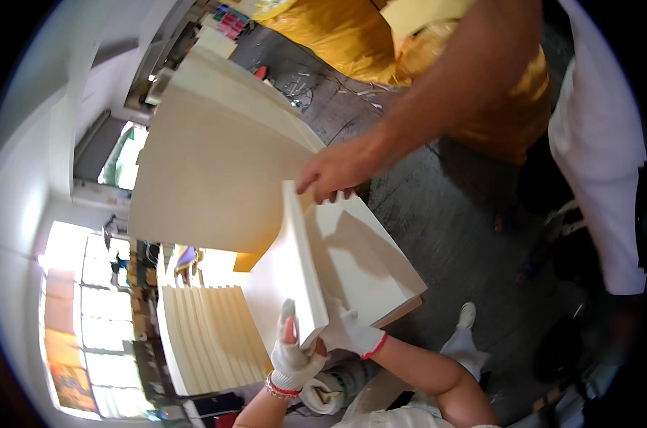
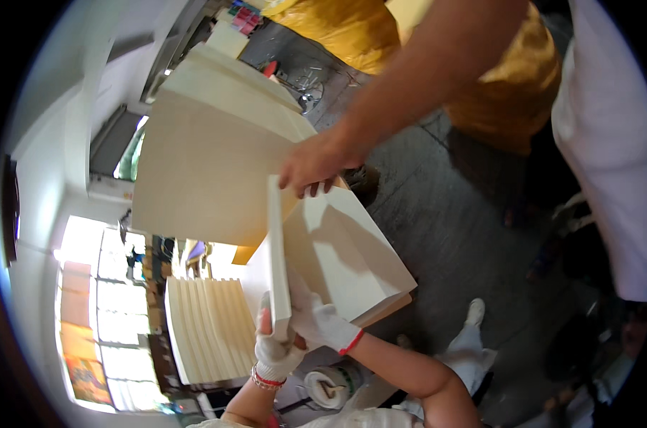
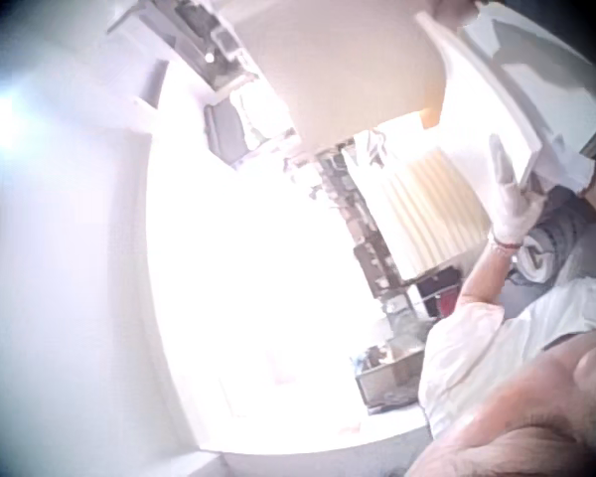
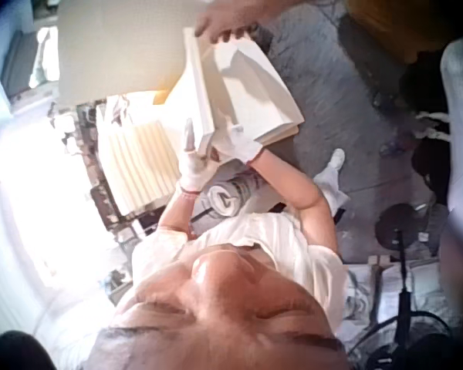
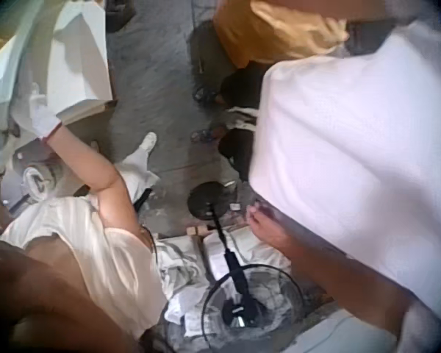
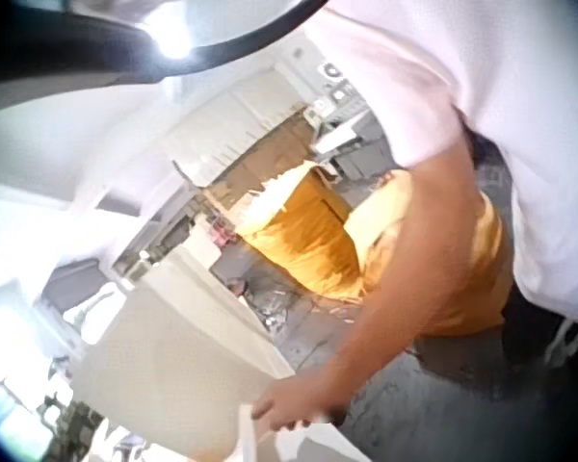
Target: The person assembles white paper boxes by inserting yellow paper sheets into the slots of the box structure. They handle the boxes and sheets one at a time, repeatedly picking up a box, inserting a sheet, and placing the box back on the table.
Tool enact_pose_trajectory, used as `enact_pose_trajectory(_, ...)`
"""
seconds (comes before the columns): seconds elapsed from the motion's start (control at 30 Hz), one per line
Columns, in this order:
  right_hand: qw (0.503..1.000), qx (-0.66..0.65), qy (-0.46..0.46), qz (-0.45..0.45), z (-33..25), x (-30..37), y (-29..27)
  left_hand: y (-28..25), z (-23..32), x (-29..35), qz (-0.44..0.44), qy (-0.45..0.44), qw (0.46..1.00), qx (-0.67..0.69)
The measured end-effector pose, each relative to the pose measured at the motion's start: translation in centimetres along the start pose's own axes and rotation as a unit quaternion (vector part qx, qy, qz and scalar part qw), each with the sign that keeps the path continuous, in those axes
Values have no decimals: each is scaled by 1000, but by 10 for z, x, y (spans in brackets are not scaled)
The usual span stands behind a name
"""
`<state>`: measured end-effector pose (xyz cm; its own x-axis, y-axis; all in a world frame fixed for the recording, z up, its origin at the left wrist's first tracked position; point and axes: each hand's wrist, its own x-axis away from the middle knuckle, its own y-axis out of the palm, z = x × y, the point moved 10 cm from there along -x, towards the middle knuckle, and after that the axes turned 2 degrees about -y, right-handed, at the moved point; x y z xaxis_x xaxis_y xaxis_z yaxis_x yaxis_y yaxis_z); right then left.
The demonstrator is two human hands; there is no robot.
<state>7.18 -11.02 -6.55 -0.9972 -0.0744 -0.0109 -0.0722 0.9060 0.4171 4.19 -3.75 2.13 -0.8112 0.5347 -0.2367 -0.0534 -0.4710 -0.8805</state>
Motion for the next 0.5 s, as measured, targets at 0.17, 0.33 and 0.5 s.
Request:
enact_pose_trajectory(0.17,989,95,-110,8,-26,-9,-3,-22,22,-18,55,53,993,-95)
enact_pose_trajectory(0.33,980,155,-110,-58,-66,-20,33,-75,-16,-5,129,-35,991,14)
enact_pose_trajectory(0.5,971,188,-100,-105,-21,-23,72,-169,-78,64,374,-128,902,174)
